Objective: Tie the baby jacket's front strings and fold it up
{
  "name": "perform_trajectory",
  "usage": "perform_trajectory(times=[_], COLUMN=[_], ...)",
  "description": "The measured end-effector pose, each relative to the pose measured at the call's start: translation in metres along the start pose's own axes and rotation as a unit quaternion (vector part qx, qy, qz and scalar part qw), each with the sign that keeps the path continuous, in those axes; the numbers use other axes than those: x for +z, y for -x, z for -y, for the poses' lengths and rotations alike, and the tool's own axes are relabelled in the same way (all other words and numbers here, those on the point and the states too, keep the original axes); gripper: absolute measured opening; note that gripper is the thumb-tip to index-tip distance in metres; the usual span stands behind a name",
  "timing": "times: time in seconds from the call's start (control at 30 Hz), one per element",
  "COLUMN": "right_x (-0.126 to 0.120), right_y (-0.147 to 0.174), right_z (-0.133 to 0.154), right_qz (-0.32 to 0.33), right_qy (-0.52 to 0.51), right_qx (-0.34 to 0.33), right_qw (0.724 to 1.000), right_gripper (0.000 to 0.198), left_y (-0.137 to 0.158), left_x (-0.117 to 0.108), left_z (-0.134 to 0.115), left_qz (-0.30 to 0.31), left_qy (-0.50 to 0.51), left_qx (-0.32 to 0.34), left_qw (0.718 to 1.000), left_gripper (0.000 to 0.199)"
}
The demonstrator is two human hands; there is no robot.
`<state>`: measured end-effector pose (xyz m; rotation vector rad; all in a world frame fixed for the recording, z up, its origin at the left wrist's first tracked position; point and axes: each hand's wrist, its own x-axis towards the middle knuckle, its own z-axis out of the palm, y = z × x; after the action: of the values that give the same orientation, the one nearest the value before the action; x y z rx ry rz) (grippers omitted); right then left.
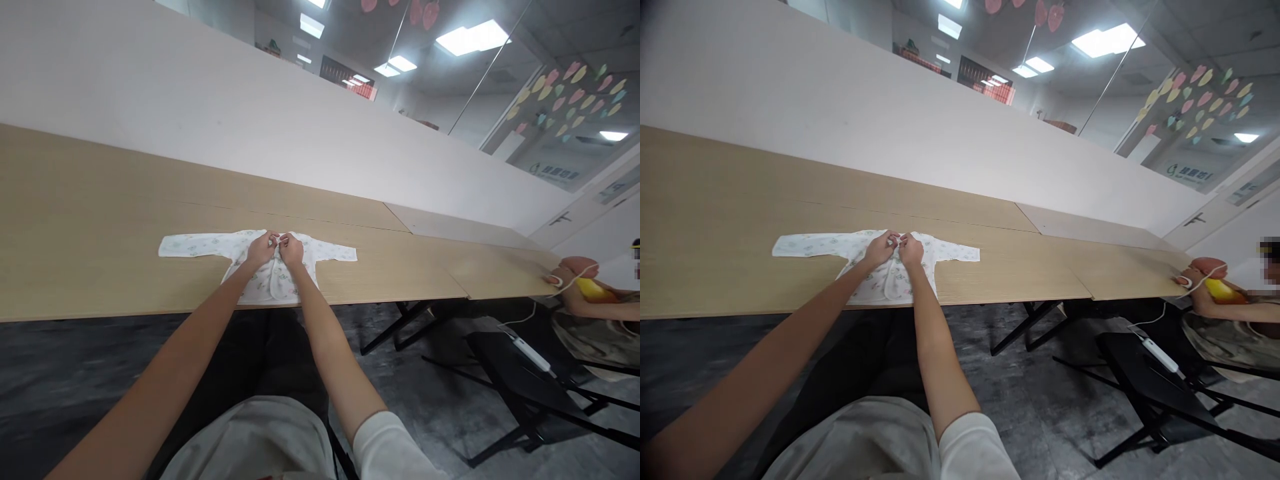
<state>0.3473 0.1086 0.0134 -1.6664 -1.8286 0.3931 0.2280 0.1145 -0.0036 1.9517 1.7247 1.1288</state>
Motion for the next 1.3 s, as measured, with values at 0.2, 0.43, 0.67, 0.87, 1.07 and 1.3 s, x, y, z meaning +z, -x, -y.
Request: perform_trajectory(times=[0.2,0.43,0.67,0.87,1.07,1.3], right_x=[-0.001,-0.006,-0.004,-0.004,-0.005,-0.002], right_y=[0.002,0.005,0.003,0.000,-0.003,-0.005], right_z=[0.000,0.003,0.002,-0.004,-0.006,-0.007], right_qz=[0.000,0.005,-0.008,-0.002,-0.029,-0.048], right_qy=[0.007,0.009,-0.025,-0.116,-0.149,-0.154], right_qx=[-0.019,-0.014,-0.005,0.024,0.063,0.067], right_qw=[1.000,1.000,1.000,0.993,0.986,0.985], right_gripper=[0.033,0.031,0.026,0.024,0.029,0.027], left_y=[0.000,0.004,0.005,0.003,0.004,0.026], left_x=[0.000,-0.005,-0.010,-0.011,-0.029,-0.033], left_z=[0.002,-0.004,-0.011,-0.011,-0.001,-0.002], left_qz=[0.007,0.023,0.034,0.039,0.093,0.108], left_qy=[0.002,0.010,0.019,0.078,0.078,-0.099], left_qx=[0.001,-0.011,-0.046,-0.042,-0.043,0.060], left_qw=[1.000,1.000,0.998,0.995,0.992,0.987], left_gripper=[0.036,0.033,0.035,0.035,0.027,0.033])
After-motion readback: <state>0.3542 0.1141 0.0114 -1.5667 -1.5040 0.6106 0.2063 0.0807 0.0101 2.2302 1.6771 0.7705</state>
